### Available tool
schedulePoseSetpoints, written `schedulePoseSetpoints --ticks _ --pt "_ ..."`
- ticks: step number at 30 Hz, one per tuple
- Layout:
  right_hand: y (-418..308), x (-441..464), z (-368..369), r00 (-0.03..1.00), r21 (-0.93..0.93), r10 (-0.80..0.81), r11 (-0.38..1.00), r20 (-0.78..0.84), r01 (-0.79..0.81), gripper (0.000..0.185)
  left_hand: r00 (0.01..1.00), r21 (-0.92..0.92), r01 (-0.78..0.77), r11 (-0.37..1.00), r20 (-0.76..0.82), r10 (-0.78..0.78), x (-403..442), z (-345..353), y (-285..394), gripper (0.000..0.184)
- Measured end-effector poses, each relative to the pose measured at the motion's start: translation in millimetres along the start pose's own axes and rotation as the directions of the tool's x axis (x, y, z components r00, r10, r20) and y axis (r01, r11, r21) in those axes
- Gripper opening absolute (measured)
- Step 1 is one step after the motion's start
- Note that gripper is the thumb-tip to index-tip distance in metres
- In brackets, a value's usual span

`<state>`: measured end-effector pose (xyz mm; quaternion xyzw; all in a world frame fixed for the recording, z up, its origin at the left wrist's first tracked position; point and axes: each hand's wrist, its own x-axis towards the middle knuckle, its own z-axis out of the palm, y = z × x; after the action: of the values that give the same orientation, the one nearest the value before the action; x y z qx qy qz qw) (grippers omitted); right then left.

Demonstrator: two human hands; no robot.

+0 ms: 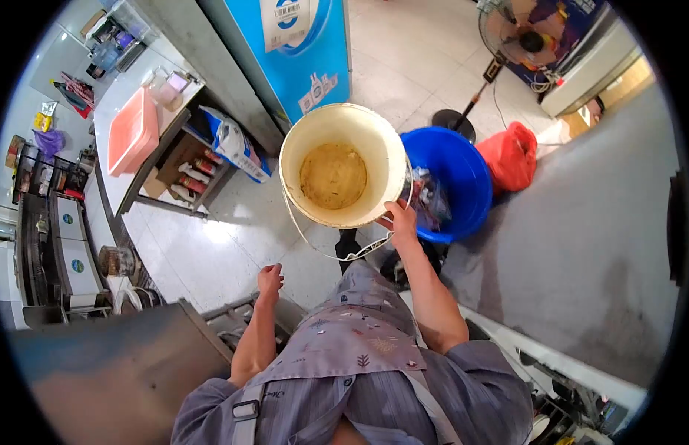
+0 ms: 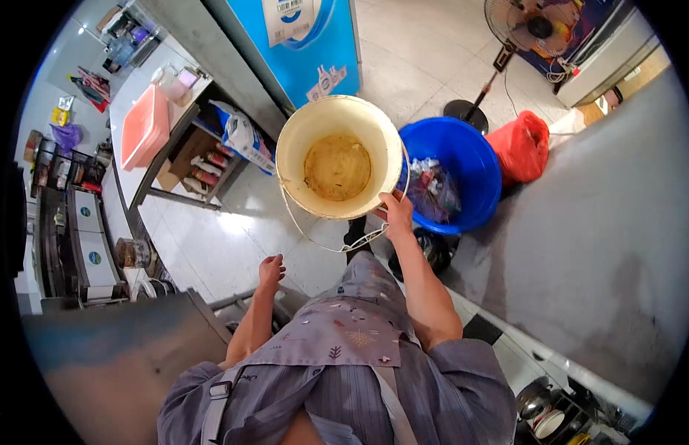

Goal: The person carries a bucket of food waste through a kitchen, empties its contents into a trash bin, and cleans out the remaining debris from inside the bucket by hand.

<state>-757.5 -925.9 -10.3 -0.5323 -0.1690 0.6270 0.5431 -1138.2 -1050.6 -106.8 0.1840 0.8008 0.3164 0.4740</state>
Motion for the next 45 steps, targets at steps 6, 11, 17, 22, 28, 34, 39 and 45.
schedulePoseSetpoints --ticks 6,11,17,22,28,34,39,45 --pt "-46 143 43 0.998 0.081 -0.055 0.995 -0.025 0.056 0.037 0.973 0.135 0.173 0.976 0.129 -0.191 90 40 121 0.032" --pt "-100 239 66 0.993 0.015 -0.065 0.998 -0.102 0.067 0.036 0.978 0.128 0.139 0.982 0.138 -0.157 160 73 215 0.030" --pt "-160 345 73 0.970 0.028 -0.118 0.992 -0.213 0.127 0.030 0.965 0.340 0.173 0.925 0.129 -0.228 239 141 300 0.018" --pt "-193 467 59 0.943 0.071 -0.091 0.990 -0.319 0.119 0.028 0.975 0.523 -0.069 0.850 0.217 -0.054 319 229 395 0.017" --pt "-267 635 58 0.864 0.088 -0.034 0.992 -0.502 0.090 0.023 0.923 0.648 -0.294 0.702 0.384 0.032 402 401 583 0.019" --pt "-378 745 42 0.768 0.235 -0.032 0.943 -0.640 0.235 0.018 0.652 0.514 -0.705 0.489 0.741 0.162 442 617 784 0.033" --pt "-457 863 9 0.661 0.319 0.068 0.909 -0.748 0.267 0.024 0.607 0.364 -0.605 0.708 0.787 0.114 443 779 883 0.032" --pt "-554 1007 -47 0.565 0.353 0.202 0.920 -0.800 0.171 0.032 0.597 0.520 -0.735 0.435 0.801 0.052 486 897 940 0.035"
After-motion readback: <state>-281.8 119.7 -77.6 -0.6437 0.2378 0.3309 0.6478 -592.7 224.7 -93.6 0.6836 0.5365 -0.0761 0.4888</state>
